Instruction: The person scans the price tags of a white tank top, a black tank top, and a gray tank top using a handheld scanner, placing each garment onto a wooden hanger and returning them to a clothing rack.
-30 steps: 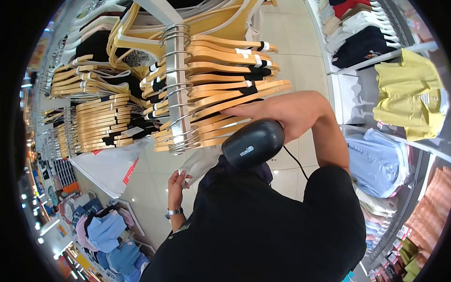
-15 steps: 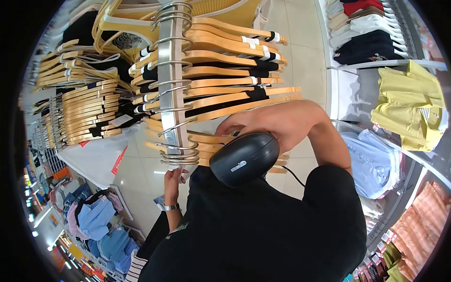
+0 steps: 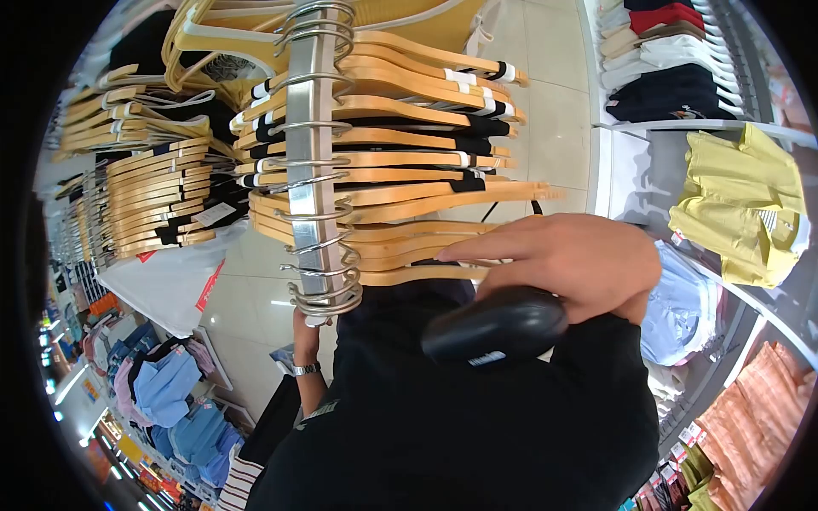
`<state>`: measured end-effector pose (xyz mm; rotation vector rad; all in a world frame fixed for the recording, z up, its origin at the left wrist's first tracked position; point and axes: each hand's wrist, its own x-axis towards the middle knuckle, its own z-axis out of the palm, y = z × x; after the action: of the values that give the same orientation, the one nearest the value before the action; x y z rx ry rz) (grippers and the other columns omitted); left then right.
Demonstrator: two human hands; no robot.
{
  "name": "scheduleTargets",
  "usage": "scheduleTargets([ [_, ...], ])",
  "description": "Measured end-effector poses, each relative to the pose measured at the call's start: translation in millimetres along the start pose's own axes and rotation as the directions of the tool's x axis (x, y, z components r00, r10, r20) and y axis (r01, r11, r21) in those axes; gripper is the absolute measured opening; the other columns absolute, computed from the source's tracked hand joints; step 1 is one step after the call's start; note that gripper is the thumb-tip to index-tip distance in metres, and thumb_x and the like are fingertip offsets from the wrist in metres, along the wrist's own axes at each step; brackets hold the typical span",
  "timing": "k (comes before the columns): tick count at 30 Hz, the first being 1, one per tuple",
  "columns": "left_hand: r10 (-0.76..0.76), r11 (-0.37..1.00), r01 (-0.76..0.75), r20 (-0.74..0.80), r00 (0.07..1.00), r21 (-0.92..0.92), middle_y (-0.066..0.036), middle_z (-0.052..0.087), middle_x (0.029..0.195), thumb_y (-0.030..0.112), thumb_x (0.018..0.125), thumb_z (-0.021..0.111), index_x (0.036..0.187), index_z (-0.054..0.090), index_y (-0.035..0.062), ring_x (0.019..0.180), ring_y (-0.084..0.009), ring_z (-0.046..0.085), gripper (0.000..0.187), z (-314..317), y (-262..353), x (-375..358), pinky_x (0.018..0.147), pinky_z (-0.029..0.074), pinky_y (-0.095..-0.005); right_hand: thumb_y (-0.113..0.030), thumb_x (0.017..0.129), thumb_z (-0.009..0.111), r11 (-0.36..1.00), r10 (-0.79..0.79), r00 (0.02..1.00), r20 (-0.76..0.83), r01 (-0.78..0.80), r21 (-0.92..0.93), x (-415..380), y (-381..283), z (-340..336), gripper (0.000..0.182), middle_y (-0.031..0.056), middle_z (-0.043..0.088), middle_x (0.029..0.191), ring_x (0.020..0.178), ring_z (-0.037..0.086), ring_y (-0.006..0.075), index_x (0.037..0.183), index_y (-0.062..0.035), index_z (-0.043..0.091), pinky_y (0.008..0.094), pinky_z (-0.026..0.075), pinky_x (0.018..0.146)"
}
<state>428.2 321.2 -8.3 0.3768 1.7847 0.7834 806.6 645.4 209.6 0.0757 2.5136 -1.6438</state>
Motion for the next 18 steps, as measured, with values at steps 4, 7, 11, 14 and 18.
scheduleTargets([
  [4,0.000,0.999,-0.002,-0.036,0.999,-0.046,-0.006,0.069,0.085,0.026,0.099,0.060,0.110,0.063,-0.0007,0.056,-0.0081,0.054,0.029,9.0,16.7,-7.5,0.054,0.046,-0.0224,-0.026,0.075,0.080,0.992,-0.095,0.995,0.020,0.093,0.090,-16.1,-2.5,-13.7,0.043,0.0248,0.042,0.151,0.115,0.062,0.0390,0.109,-0.0025,0.069,0.0416,0.054,0.092],
  [7,0.013,1.000,-0.013,-0.048,0.999,0.011,-0.003,0.066,0.081,0.026,0.100,0.060,0.108,0.065,0.0007,0.058,-0.0075,0.054,0.027,10.5,22.3,-7.3,0.055,0.044,-0.0220,-0.030,0.077,0.081,0.964,-0.225,0.973,-0.039,0.229,0.133,-24.4,-0.5,-17.8,0.045,0.0319,0.048,0.144,0.105,0.067,0.0412,0.107,0.0008,0.069,0.0386,0.058,0.082],
  [11,0.039,0.992,-0.034,-0.040,0.998,0.118,-0.002,0.067,0.080,0.024,0.101,0.059,0.105,0.066,0.0019,0.063,-0.0065,0.052,0.024,6.4,18.4,-3.9,0.059,0.042,-0.0223,-0.025,0.089,0.073,0.913,-0.337,0.937,-0.091,0.349,0.212,-47.6,0.2,-23.4,0.041,0.0430,0.052,0.128,0.103,0.070,0.0388,0.109,0.0107,0.067,0.0323,0.060,0.081],
  [14,0.026,0.990,-0.021,-0.038,0.999,0.138,-0.003,0.070,0.082,0.024,0.101,0.059,0.104,0.065,0.0012,0.065,-0.0062,0.052,0.024,6.5,18.0,-1.7,0.061,0.042,-0.0236,-0.022,0.091,0.071,0.903,-0.400,0.908,-0.124,0.414,0.119,-68.7,7.4,-25.9,0.040,0.0458,0.055,0.119,0.106,0.070,0.0373,0.108,0.0135,0.066,0.0331,0.061,0.081],
  [18,0.040,0.986,-0.035,-0.025,0.999,0.163,-0.002,0.068,0.079,0.024,0.101,0.058,0.105,0.066,0.0020,0.065,-0.0067,0.052,0.024,2.3,13.7,1.2,0.060,0.043,-0.0230,-0.019,0.072,0.083,0.992,-0.120,0.965,-0.233,0.124,0.000,-68.7,-3.8,-26.1,0.037,0.0297,0.066,0.118,0.084,0.075,0.0337,0.092,0.0073,0.068,0.0362,0.061,0.068],
])
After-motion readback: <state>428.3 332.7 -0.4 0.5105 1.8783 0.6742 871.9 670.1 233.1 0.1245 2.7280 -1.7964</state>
